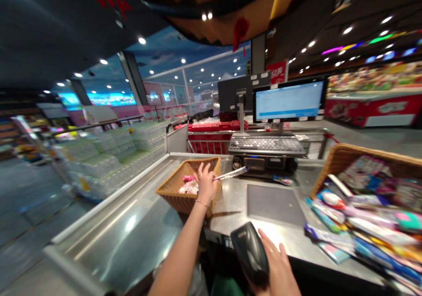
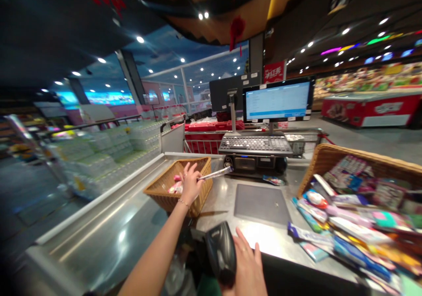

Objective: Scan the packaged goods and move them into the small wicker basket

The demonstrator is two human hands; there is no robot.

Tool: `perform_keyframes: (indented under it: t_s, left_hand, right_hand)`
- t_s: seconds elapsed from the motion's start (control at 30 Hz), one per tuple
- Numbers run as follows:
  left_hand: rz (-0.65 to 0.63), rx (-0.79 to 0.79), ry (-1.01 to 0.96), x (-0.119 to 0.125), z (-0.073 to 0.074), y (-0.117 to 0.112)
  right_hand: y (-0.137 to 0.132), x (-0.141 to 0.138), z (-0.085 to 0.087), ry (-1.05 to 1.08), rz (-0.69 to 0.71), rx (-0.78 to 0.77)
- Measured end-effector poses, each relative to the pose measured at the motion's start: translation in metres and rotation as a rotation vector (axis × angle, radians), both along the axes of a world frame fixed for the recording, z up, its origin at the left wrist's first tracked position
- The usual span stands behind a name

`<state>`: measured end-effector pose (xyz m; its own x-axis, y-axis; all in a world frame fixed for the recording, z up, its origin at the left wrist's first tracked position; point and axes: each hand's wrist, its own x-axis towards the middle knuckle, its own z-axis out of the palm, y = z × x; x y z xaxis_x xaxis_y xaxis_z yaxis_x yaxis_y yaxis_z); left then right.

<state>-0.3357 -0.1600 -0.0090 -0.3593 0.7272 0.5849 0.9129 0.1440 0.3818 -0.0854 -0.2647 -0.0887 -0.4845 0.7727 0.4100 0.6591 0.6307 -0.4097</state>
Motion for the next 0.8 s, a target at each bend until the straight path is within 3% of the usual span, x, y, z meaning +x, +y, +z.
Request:
perform_keyframes:
  t_s: [0.17, 0.43, 0.8]
  left_hand:
    - [0.071, 0.011, -0.010, -0.007, 0.000, -0.004]
    - [0.397, 0.024, -0.054, -0.015, -0.003, -0.010]
    - [0.323, 0.028, -0.004, -0.004, -0.003, -0.009]
  right_hand:
    - [0.001, -0.002, -0.005, -0.024, 0.015, -0.011]
    - [-0.001, -0.004, 0.000, -0.009, 0.020, -0.021]
    - [-0.002, -0.003, 0.000, 0.018, 0.005, -0.026]
